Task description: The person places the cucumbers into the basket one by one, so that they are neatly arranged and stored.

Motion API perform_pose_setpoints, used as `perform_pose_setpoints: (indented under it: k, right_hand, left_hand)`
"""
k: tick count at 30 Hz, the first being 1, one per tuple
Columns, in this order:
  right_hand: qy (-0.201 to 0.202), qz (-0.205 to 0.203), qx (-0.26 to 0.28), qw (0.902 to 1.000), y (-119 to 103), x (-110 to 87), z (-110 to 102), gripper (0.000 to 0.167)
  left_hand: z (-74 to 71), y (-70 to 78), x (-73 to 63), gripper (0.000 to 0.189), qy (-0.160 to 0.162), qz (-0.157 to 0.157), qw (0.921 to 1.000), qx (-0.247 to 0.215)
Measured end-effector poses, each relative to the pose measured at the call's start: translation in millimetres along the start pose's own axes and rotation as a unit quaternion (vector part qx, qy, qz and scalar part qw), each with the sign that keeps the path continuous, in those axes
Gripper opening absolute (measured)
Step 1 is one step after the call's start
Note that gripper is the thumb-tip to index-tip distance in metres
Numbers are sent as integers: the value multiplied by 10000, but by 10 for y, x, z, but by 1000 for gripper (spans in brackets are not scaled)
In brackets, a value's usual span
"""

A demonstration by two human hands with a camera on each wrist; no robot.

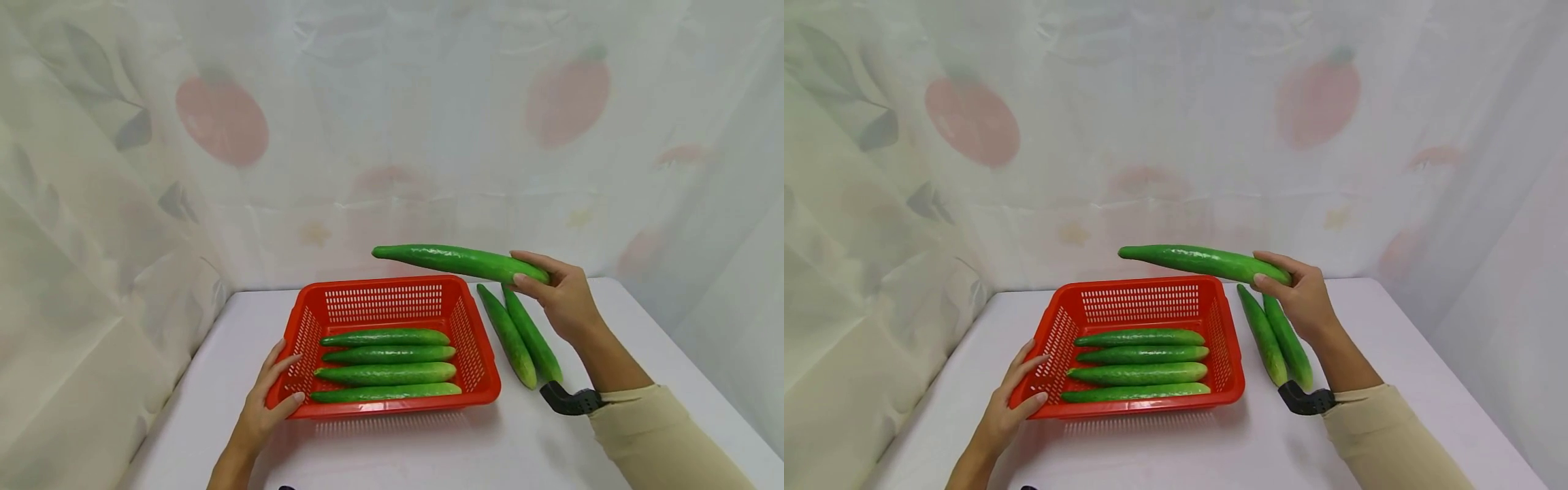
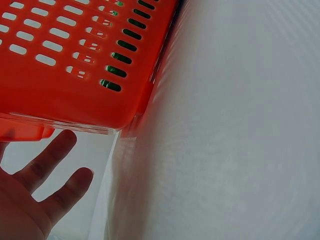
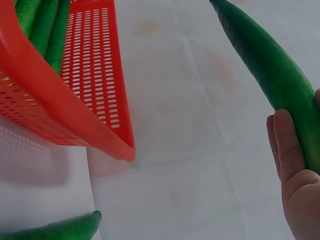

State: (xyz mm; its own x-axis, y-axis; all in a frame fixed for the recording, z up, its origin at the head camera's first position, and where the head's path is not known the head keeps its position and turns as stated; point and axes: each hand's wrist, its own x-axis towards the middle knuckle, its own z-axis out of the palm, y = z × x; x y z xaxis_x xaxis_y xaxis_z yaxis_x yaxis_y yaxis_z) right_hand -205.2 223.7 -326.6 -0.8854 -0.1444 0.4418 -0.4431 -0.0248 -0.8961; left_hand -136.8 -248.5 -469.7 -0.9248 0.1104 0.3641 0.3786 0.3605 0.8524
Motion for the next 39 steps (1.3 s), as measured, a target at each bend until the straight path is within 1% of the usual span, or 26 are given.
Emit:
perform_pose_setpoints:
  k: [3, 5, 8, 10, 15, 20, 25, 30, 32, 39]
  right_hand:
    - [-118, 100, -330, 9993, 39, 89, 68, 37]
    - [-207, 154, -447, 9987, 67, 141, 114, 39]
    - [-335, 301, -403, 9982, 121, 206, 192, 41]
    - [-385, 469, -463, 9971, 158, 245, 244, 42]
    - [-502, 848, -666, 9929, 251, 366, 369, 44]
    - [-592, 1107, -539, 9906, 332, 471, 494, 43]
    - [-671, 1352, -434, 9876, 441, 512, 602, 44]
    - [-886, 1416, -595, 9841, 585, 521, 703, 43]
    - [-949, 1469, -527, 9832, 622, 526, 746, 43]
    - [-989, 1836, -463, 9769, 707, 551, 876, 43]
  left_hand:
    - [-5, -6, -2, 54, -21, 10, 10000, 9]
    - [-9, -14, -4, 54, -31, -4, 10000, 41]
    - [-13, -26, -7, 54, -49, -34, 10000, 69]
    - [-15, -28, -7, 54, -47, -37, 10000, 58]
    - [-13, -4, -1, 54, -17, 61, 10000, -47]
    - [-14, -4, 4, 55, 50, 80, 9999, -55]
    - [-17, -23, 6, 56, 60, 96, 9999, -7]
    - [-21, -4, -2, 55, 64, 40, 10000, -47]
    - [-20, 6, -5, 55, 72, 7, 10000, -52]
    - [-16, 15, -7, 55, 74, -7, 9999, 77]
